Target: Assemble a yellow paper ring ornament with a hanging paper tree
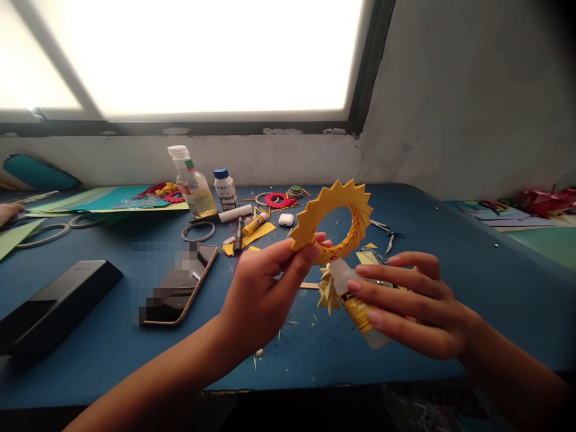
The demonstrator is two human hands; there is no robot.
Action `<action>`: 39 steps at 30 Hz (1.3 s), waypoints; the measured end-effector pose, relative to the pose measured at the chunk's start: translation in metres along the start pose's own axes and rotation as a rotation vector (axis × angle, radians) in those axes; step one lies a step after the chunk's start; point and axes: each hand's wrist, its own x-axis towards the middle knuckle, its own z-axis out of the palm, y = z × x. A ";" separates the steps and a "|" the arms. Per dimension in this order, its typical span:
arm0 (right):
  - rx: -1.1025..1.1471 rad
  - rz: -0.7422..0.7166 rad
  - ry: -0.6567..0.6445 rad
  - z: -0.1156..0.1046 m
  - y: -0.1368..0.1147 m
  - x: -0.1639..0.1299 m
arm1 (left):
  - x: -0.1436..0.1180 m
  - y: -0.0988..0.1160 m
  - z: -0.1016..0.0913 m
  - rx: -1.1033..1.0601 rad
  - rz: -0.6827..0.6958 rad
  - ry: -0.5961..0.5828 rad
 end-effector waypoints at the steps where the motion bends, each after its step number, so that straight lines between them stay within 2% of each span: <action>1: 0.003 -0.001 0.002 0.000 0.000 0.000 | 0.000 0.000 0.000 -0.008 -0.007 0.002; 7: 0.019 -0.009 0.024 -0.002 0.002 -0.004 | 0.003 -0.002 -0.002 -0.038 -0.011 0.018; 11: 0.112 0.025 0.012 -0.003 0.005 -0.013 | 0.005 -0.002 -0.003 -0.009 -0.008 0.043; 14: 0.317 0.204 0.110 0.000 0.003 -0.018 | 0.006 -0.002 -0.003 -0.012 -0.039 0.038; 18: 0.696 0.674 0.383 0.007 -0.002 -0.016 | 0.007 -0.003 -0.001 -0.087 -0.112 -0.002; 20: 0.866 0.904 0.438 0.008 -0.002 -0.014 | 0.007 -0.002 0.000 -0.144 -0.158 -0.029; 22: 0.991 1.043 0.437 0.009 0.001 -0.013 | 0.007 -0.001 0.002 -0.187 -0.194 -0.048; 31: 1.138 1.250 0.281 0.014 0.008 -0.016 | 0.007 0.002 0.004 -0.215 -0.228 -0.067; 34: 1.193 1.304 0.312 0.014 0.007 -0.013 | 0.007 0.001 0.004 -0.226 -0.243 -0.066; 39: 1.301 1.387 0.447 0.014 0.003 -0.007 | 0.007 0.001 0.004 -0.193 -0.245 -0.080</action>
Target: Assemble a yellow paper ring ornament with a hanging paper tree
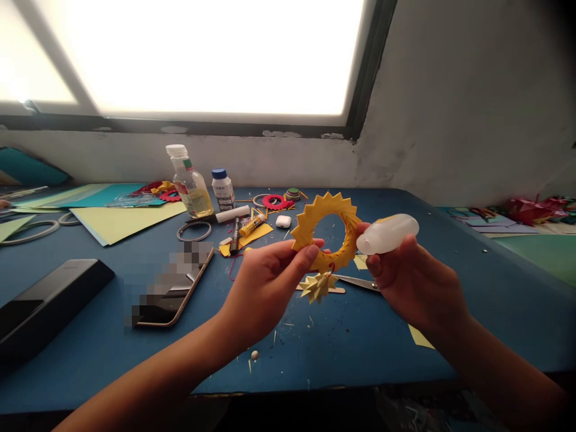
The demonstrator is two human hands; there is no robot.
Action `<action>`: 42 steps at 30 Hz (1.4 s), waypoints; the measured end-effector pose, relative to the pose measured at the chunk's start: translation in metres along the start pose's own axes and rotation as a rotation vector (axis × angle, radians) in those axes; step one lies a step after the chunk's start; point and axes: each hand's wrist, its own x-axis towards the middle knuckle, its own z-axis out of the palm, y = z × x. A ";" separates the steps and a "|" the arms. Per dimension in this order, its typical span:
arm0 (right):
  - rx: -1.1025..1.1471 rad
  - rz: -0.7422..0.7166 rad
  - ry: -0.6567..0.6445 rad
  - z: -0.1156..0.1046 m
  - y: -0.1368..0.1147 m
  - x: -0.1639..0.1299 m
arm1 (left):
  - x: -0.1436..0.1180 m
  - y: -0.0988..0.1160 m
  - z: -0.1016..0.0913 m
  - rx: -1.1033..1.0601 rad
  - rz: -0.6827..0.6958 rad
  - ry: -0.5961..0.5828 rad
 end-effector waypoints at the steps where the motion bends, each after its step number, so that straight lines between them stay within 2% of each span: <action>1: 0.019 0.006 0.008 0.001 0.000 0.000 | 0.000 0.000 0.000 0.005 0.000 0.000; 8: 0.045 -0.028 0.029 0.002 -0.002 0.000 | 0.000 0.002 0.001 -0.090 -0.034 -0.024; 13: 0.100 0.033 0.071 0.001 0.000 -0.001 | 0.001 0.002 0.000 -0.089 -0.058 -0.027; 18: 0.037 0.035 0.079 0.000 0.002 0.000 | 0.002 -0.002 0.000 -0.118 -0.055 -0.043; 25: 0.069 0.095 0.120 0.002 0.001 0.001 | 0.002 -0.005 -0.001 -0.149 -0.076 -0.093; 33: 0.008 0.061 0.017 0.002 0.002 0.002 | 0.003 -0.009 -0.002 -0.174 -0.127 -0.140; 38: -0.061 0.020 0.034 0.002 0.001 0.002 | 0.004 -0.007 -0.002 -0.174 -0.109 -0.158; 42: -0.049 0.012 -0.006 0.001 0.002 0.001 | 0.004 -0.006 -0.002 -0.199 -0.109 -0.157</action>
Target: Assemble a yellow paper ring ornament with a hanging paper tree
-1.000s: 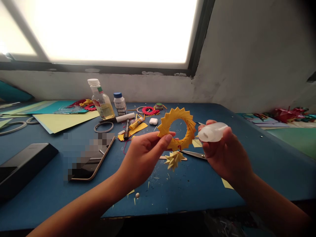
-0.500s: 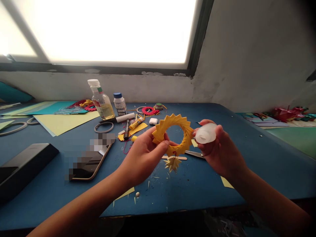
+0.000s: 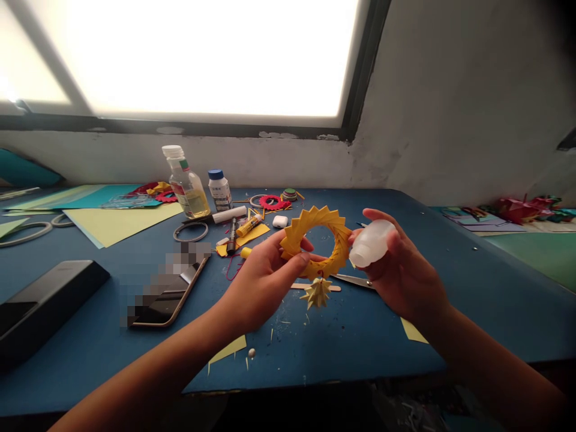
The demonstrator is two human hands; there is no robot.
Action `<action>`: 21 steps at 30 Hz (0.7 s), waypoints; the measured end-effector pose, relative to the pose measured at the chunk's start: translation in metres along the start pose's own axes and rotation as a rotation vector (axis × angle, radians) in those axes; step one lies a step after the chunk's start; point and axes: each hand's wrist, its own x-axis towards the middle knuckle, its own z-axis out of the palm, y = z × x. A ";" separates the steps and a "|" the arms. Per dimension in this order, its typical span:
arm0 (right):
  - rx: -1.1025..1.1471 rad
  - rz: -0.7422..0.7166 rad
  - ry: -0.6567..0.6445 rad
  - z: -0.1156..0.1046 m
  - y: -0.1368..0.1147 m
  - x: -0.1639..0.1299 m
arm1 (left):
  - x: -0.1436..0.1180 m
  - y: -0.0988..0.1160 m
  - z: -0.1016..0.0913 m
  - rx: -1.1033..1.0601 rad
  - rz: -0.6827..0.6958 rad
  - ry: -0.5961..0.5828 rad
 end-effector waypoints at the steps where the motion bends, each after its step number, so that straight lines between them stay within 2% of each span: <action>1: -0.016 -0.016 -0.008 -0.001 0.000 0.000 | 0.000 0.000 0.000 -0.005 -0.002 0.004; 7: -0.279 -0.299 -0.040 -0.010 -0.001 0.004 | 0.001 -0.003 -0.003 0.004 -0.001 0.003; 9: -0.303 -0.286 -0.062 -0.007 -0.005 0.006 | 0.003 -0.004 -0.004 0.001 0.007 0.009; 13: -0.391 -0.170 -0.153 0.010 -0.015 0.013 | 0.005 -0.004 -0.006 -0.063 -0.010 -0.001; 18: -0.494 -0.180 -0.155 0.026 -0.022 0.024 | 0.005 -0.005 -0.010 -0.141 0.001 -0.059; 21: -0.595 -0.200 -0.230 0.028 -0.024 0.028 | 0.006 -0.003 -0.011 -0.151 0.027 -0.067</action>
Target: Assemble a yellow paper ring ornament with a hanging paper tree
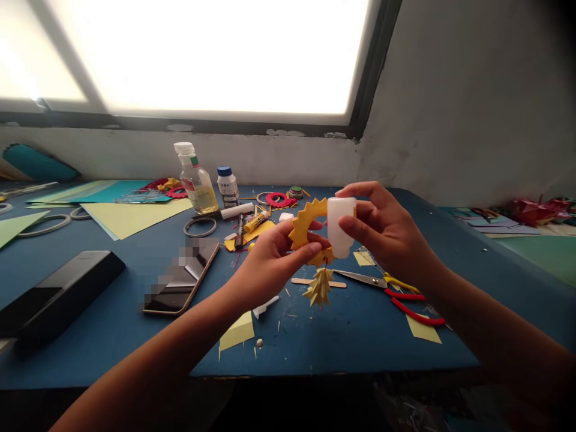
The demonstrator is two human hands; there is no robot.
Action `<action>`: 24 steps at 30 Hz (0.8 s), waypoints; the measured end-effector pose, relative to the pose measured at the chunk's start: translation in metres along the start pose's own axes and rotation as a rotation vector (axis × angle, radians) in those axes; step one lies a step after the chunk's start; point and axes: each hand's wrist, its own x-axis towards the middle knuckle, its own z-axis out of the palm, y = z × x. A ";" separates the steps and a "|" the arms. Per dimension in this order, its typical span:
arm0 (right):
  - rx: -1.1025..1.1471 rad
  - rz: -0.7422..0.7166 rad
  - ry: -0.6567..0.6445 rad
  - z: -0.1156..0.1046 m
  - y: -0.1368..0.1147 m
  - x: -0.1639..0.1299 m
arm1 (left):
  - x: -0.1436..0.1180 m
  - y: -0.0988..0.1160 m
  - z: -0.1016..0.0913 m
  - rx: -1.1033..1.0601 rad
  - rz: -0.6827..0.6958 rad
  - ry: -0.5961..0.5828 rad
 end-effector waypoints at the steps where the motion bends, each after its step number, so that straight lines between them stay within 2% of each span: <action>1: -0.048 -0.015 -0.028 0.000 -0.001 0.001 | 0.000 0.001 0.000 0.007 0.008 0.000; 6: -0.280 -0.090 -0.087 0.001 -0.011 0.008 | 0.003 0.001 -0.002 0.019 0.037 0.029; 11: -0.275 -0.091 -0.103 0.001 -0.020 0.015 | 0.005 -0.006 -0.007 -0.017 0.058 0.084; 15: -0.296 -0.089 -0.129 0.001 -0.022 0.017 | 0.005 -0.008 -0.011 -0.032 0.070 0.066; 21: -0.348 -0.220 -0.072 0.001 -0.017 0.017 | 0.006 -0.005 -0.010 -0.056 0.001 0.060; 22: -0.342 -0.249 -0.043 0.000 -0.015 0.016 | 0.006 -0.006 -0.010 -0.056 -0.002 0.064; 24: -0.315 -0.293 0.101 -0.002 -0.006 0.012 | 0.007 -0.006 -0.011 -0.057 0.000 0.075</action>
